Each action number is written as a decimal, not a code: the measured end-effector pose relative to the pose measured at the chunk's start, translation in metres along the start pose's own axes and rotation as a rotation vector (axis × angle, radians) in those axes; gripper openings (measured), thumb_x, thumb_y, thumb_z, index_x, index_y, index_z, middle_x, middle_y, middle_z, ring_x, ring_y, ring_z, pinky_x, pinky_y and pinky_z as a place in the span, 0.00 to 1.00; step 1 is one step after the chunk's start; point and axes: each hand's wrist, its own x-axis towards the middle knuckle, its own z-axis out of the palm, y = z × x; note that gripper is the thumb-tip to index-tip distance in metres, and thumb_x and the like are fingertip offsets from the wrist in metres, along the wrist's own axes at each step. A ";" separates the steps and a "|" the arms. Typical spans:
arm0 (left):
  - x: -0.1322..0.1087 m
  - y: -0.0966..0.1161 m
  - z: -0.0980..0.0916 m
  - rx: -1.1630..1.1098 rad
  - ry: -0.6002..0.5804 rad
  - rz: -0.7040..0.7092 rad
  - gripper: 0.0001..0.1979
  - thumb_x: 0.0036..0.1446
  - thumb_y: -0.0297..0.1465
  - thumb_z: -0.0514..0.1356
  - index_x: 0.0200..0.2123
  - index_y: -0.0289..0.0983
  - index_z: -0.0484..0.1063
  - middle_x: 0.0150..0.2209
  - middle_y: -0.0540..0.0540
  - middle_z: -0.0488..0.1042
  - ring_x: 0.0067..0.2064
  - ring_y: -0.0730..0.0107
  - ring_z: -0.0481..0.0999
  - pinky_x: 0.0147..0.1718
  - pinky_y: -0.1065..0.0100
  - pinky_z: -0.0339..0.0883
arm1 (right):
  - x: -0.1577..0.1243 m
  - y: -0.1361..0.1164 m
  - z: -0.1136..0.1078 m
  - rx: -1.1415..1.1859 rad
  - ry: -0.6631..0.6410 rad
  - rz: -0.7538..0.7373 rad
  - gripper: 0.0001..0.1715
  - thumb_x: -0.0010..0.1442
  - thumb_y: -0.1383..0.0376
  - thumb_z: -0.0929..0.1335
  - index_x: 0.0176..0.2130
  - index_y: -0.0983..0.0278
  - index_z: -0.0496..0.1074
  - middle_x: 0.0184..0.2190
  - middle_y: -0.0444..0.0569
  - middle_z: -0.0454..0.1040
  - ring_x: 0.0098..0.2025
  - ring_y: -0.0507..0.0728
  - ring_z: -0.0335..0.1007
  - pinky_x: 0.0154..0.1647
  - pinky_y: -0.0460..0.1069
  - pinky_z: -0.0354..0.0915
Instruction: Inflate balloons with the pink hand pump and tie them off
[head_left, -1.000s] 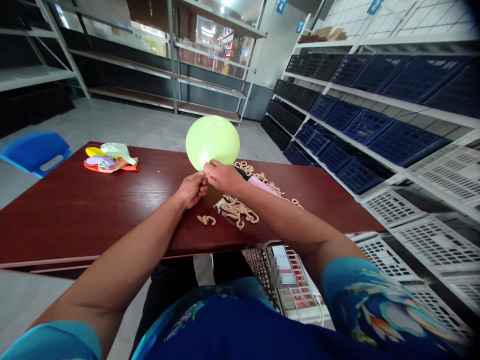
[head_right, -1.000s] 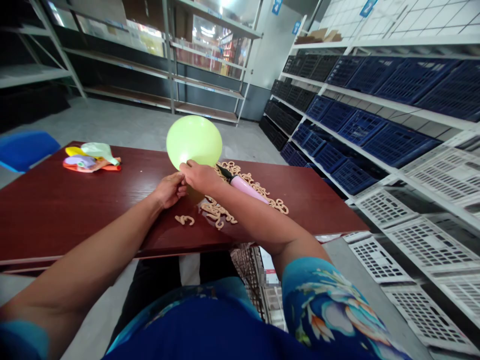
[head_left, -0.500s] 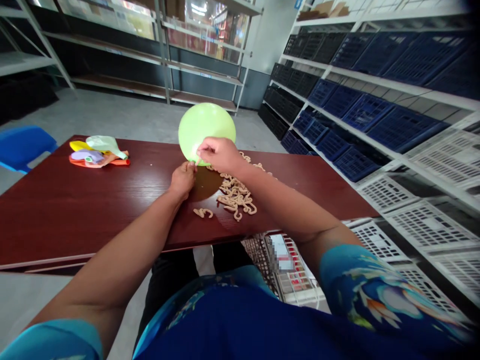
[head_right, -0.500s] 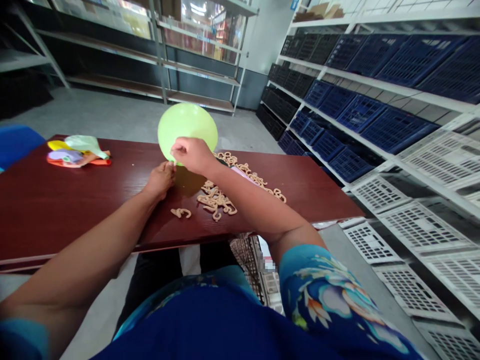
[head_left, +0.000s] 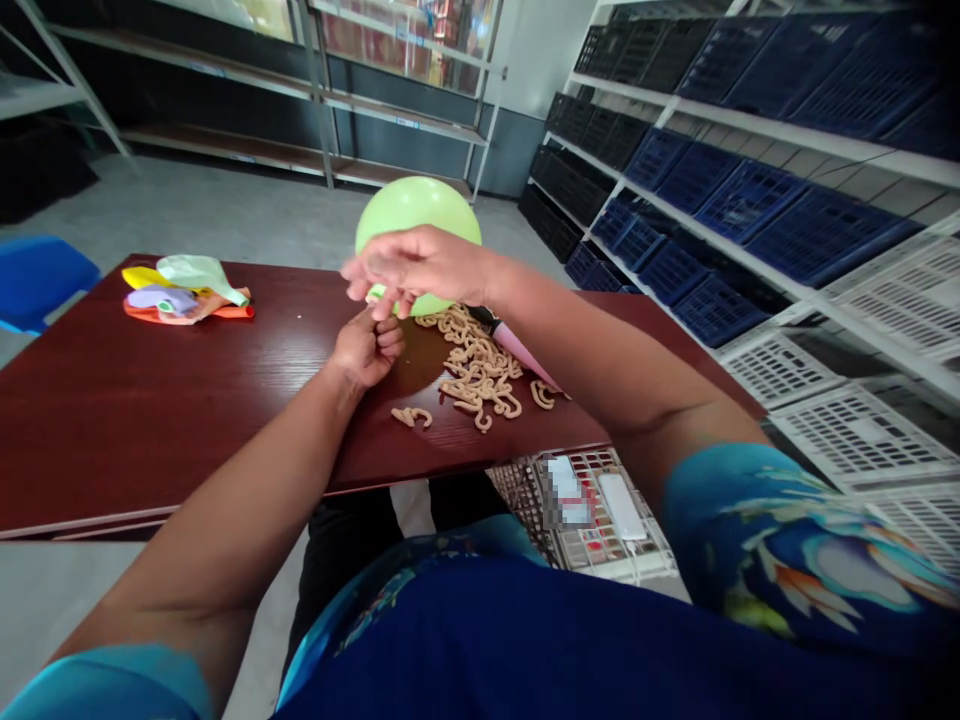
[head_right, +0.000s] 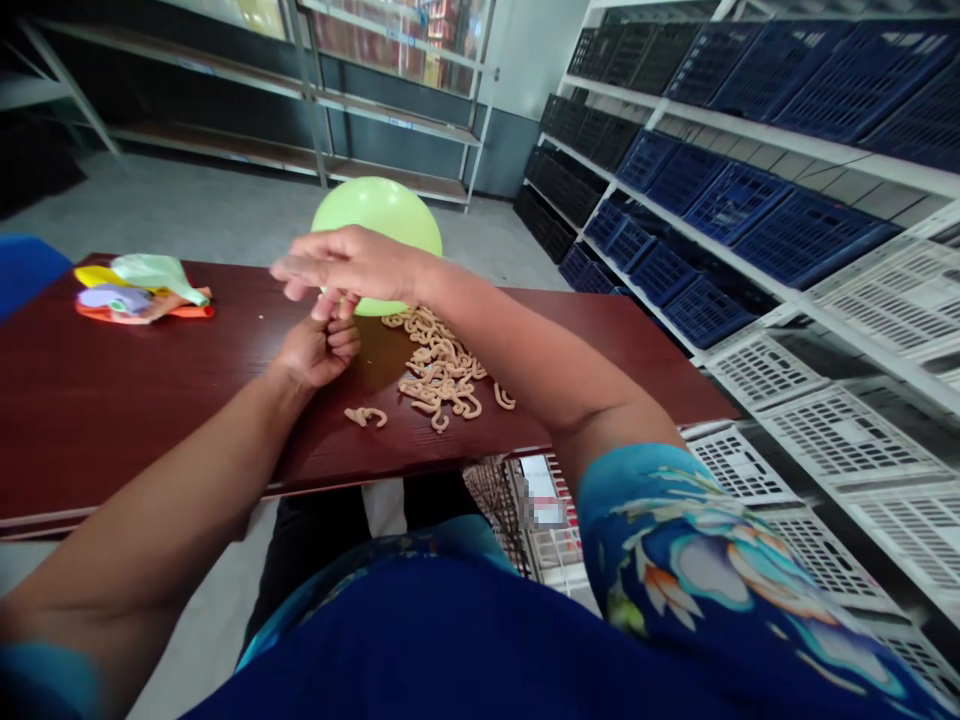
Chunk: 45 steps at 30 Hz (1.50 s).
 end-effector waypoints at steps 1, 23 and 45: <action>0.000 0.002 0.001 -0.039 0.000 -0.009 0.11 0.58 0.30 0.52 0.24 0.36 0.55 0.17 0.56 0.48 0.14 0.84 0.48 0.11 0.80 0.45 | -0.008 0.005 -0.002 0.010 0.028 0.029 0.18 0.58 0.56 0.63 0.38 0.68 0.70 0.37 0.48 0.73 0.33 0.49 0.70 0.31 0.42 0.66; -0.024 0.002 0.016 -0.393 -0.164 -0.416 0.11 0.57 0.25 0.51 0.23 0.35 0.53 0.19 0.55 0.50 0.13 0.87 0.49 0.09 0.81 0.45 | 0.014 0.119 0.064 0.906 0.318 0.135 0.18 0.54 0.58 0.59 0.37 0.65 0.70 0.32 0.52 0.75 0.35 0.56 0.69 0.35 0.51 0.68; -0.008 -0.004 0.001 0.275 0.164 -0.103 0.09 0.54 0.31 0.53 0.24 0.36 0.56 0.17 0.57 0.49 0.13 0.85 0.47 0.12 0.79 0.37 | 0.002 0.131 0.054 -0.180 0.791 0.124 0.11 0.51 0.58 0.65 0.27 0.62 0.73 0.23 0.44 0.72 0.25 0.52 0.64 0.29 0.47 0.60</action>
